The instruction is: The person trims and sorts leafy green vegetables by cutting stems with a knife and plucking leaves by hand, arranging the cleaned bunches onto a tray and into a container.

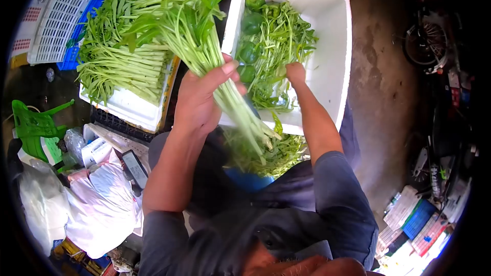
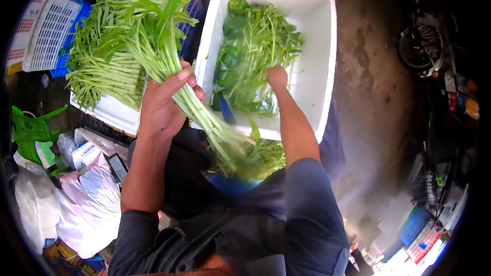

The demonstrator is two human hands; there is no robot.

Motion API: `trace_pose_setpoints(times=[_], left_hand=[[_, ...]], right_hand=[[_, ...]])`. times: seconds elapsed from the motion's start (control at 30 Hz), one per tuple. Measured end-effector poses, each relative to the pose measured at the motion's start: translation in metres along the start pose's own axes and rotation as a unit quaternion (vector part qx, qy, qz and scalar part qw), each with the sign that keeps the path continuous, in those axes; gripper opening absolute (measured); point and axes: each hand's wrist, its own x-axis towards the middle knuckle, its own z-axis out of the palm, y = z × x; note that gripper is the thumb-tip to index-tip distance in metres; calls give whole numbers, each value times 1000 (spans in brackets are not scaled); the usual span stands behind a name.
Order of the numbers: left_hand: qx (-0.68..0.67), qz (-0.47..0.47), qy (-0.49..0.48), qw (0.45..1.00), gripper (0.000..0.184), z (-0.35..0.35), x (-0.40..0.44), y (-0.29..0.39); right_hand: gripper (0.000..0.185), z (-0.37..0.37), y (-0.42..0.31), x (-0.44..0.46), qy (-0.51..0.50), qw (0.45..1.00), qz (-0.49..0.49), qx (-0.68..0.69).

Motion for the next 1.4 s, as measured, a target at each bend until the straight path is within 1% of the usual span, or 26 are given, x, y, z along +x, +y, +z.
trace_pose_setpoints(times=[0.03, 0.07, 0.17, 0.27, 0.33, 0.37, 0.4, 0.47, 0.53, 0.6, 0.63, 0.67, 0.73, 0.87, 0.97, 1.0, 1.03, 1.1, 1.13, 1.2, 1.23, 1.33, 1.37, 1.4], left_hand=[[3, 0, -1, 1000, 22, 0, -2, 0], [6, 1, -4, 1000, 22, 1, -4, 0], [17, -3, -17, 1000, 22, 0, -5, -4], [35, 0, -52, 998, 23, 1, -8, -10], [47, -1, -63, 997, 23, 7, -12, -16], [62, -4, -69, 996, 24, 9, -13, -21], [78, -6, -74, 994, 24, 12, -14, -25], [115, -11, -69, 991, 28, 23, -22, -34], [131, -5, -80, 988, 27, 29, -25, -52], [132, -1, -107, 985, 26, 33, -29, -62], [160, -4, -100, 982, 26, 33, -28, -67], [154, 5, -100, 983, 26, 31, -27, -71], [142, 20, -106, 984, 26, 31, -29, -72], [177, 1, -141, 974, 25, 24, -31, -70], [245, 21, -150, 958, 25, 14, -17, -84], [217, 0, -160, 963, 24, 17, -17, -81], [188, -23, -170, 967, 24, 21, -19, -76], [129, -68, -191, 971, 22, 24, -23, -71], [122, -64, -193, 971, 22, 24, -23, -70], [108, -56, -197, 973, 22, 25, -22, -68], [118, -63, -191, 972, 22, 26, -24, -61], [86, -37, -185, 978, 24, 19, -14, -62], [81, -42, -190, 977, 25, 15, -10, -60], [73, -38, -189, 978, 25, 14, -10, -59]], right_hand=[[31, -13, 6, -4, -4, 983, 32, 179], [28, -26, 12, -9, -7, 934, 60, 351], [23, -92, -12, -62, 16, 874, 81, 478], [20, -135, -26, -124, 11, 851, 21, 525], [16, -152, -39, -174, 63, 873, -40, 483], [15, -154, -37, -192, 77, 871, -62, 481], [15, -156, -44, -214, 82, 864, -41, 494], [16, -153, -57, -253, 117, 842, -79, 520], [16, -146, -66, -286, 103, 825, -94, 548], [16, -132, -65, -305, 139, 866, -125, 465], [16, -130, -71, -316, 147, 879, -136, 433], [17, -129, -79, -326, 156, 890, -146, 402], [17, -125, -89, -337, 177, 904, -176, 346], [17, -137, -93, -347, 191, 920, -212, 269], [17, -147, -88, -348, 179, 916, -280, 225], [17, -151, -89, -351, 105, 904, -236, 340], [17, -156, -91, -356, 29, 874, -186, 449], [17, -155, -82, -357, -26, 852, -172, 494], [17, -154, -78, -358, -52, 840, -163, 515], [17, -151, -72, -361, -36, 843, -187, 503], [13, -153, -66, -368, -55, 869, -166, 462], [17, -158, -57, -391, -50, 923, -185, 334], [19, -153, -54, -398, -50, 915, -190, 352], [17, -149, -48, -400, -69, 929, -195, 307]])
